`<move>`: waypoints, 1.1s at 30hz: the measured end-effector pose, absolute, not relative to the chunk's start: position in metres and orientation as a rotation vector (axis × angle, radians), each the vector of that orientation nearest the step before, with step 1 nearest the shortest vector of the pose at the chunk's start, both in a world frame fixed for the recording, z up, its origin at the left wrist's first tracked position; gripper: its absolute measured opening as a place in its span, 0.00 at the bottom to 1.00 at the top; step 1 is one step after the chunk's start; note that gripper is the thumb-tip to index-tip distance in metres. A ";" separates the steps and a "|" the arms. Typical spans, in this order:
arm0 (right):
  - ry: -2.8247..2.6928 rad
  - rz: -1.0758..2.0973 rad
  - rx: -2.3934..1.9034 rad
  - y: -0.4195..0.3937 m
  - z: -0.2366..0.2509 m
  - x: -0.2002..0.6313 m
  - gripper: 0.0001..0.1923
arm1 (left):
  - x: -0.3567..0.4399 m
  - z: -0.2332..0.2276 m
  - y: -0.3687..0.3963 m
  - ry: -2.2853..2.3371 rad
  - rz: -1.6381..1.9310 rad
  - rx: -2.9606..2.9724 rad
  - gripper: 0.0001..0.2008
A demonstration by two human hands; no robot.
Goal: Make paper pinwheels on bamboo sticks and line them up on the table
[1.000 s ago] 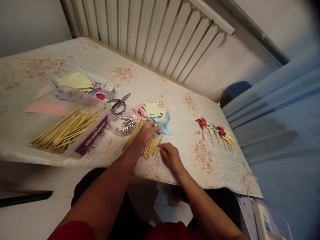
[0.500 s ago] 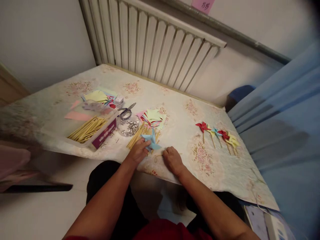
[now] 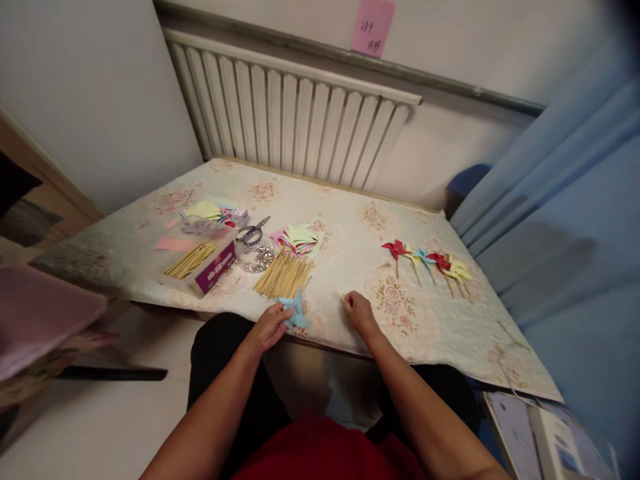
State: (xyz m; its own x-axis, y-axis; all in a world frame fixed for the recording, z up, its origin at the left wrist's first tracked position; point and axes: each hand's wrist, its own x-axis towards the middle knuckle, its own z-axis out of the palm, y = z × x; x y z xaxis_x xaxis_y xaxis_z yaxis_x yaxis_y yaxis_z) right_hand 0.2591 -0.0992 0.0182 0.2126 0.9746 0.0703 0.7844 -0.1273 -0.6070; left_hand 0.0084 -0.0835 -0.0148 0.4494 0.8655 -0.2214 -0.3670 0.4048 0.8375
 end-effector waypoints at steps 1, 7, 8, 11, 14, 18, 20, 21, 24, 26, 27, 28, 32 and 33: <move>-1.431 0.617 -1.892 -0.104 0.026 0.261 0.04 | 0.008 -0.016 -0.083 0.745 0.885 0.806 0.15; -0.712 1.146 -1.178 -0.146 0.083 0.252 0.15 | 0.008 -0.024 -0.078 0.692 0.929 0.748 0.11; -0.675 1.175 -1.120 -0.153 0.091 0.250 0.16 | 0.008 -0.025 -0.078 0.674 0.936 0.717 0.11; -0.609 1.187 -1.028 -0.169 0.111 0.247 0.18 | 0.008 -0.026 -0.077 0.645 0.946 0.644 0.13; -0.598 1.157 -1.014 -0.177 0.122 0.248 0.17 | 0.008 -0.027 -0.076 0.640 0.940 0.616 0.13; -0.613 1.096 -1.033 -0.181 0.127 0.249 0.16 | 0.007 -0.030 -0.075 0.622 0.952 0.607 0.11; -0.625 1.082 -1.040 -0.183 0.128 0.248 0.16 | 0.006 -0.031 -0.075 0.622 0.956 0.607 0.11; -0.630 1.080 -1.043 -0.183 0.128 0.247 0.16 | 0.006 -0.031 -0.075 0.624 0.953 0.608 0.11; -0.645 1.083 -1.045 -0.184 0.128 0.246 0.16 | 0.005 -0.031 -0.075 0.628 0.938 0.609 0.12; -0.649 1.091 -1.042 -0.185 0.128 0.245 0.16 | 0.005 -0.031 -0.075 0.630 0.933 0.608 0.12; -0.649 1.095 -1.040 -0.185 0.128 0.245 0.16 | 0.005 -0.031 -0.075 0.629 0.935 0.608 0.12; -0.649 1.098 -1.040 -0.184 0.128 0.244 0.16 | 0.005 -0.031 -0.075 0.627 0.937 0.610 0.12; -0.646 1.094 -1.049 -0.184 0.127 0.241 0.15 | 0.005 -0.030 -0.075 0.603 0.913 0.628 0.10; -0.647 1.090 -1.050 -0.184 0.127 0.240 0.15 | 0.005 -0.029 -0.075 0.598 0.904 0.632 0.10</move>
